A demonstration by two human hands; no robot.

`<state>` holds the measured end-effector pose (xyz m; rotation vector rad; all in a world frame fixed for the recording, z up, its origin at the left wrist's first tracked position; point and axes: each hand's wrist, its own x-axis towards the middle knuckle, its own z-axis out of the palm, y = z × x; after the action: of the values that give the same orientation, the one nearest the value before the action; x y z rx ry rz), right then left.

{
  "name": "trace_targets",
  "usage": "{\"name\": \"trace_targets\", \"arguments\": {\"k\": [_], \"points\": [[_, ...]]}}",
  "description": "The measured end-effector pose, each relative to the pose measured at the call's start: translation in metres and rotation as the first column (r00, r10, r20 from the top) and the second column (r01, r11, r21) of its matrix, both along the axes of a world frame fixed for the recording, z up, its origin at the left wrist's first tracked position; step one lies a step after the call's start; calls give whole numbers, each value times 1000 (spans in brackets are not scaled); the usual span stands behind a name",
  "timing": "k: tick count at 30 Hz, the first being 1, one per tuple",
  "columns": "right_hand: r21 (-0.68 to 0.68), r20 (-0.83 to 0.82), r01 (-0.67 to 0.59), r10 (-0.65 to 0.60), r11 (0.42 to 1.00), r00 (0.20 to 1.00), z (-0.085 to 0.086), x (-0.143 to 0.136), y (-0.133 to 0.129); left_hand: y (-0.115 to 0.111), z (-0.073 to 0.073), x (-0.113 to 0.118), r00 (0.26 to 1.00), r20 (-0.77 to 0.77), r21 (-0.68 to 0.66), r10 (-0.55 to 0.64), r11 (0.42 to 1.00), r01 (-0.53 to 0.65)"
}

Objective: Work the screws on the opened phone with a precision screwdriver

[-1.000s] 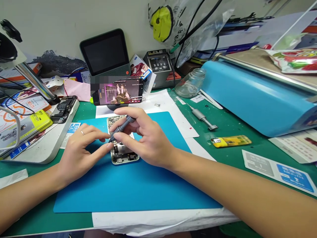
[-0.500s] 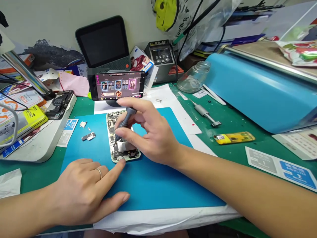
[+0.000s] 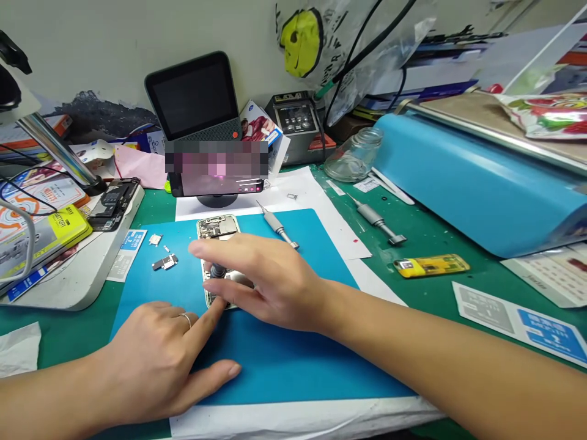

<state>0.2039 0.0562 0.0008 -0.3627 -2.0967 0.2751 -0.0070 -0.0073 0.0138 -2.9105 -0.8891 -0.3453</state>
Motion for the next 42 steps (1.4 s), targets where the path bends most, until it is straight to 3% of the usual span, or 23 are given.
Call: {"name": "trace_targets", "arguments": {"k": [4,10,14,21,35,42], "points": [[20,7,10,-10,1000,1000,-1,1,0,-1,0,0,1000,-12,-4,-2,1000,2],[-129,-111,14,-29,992,993,-11,0,-1,-3,-1,1,999,-45,14,8,1000,-8],[-165,-98,4,-21,986,995,-13,-1,-2,-3,-2,2,999,-50,13,13,1000,-12],[-143,-108,-39,23,989,994,-13,-4,-1,-5,-1,2,997,-71,9,16,1000,-16],[-12,-12,-19,19,1000,1000,-3,-7,-5,-4,-2,3,998,-59,19,17,1000,-16],[6,0,-3,3,1000,1000,-6,-5,-3,-5,-2,4,999,-45,41,25,999,-23]]}}
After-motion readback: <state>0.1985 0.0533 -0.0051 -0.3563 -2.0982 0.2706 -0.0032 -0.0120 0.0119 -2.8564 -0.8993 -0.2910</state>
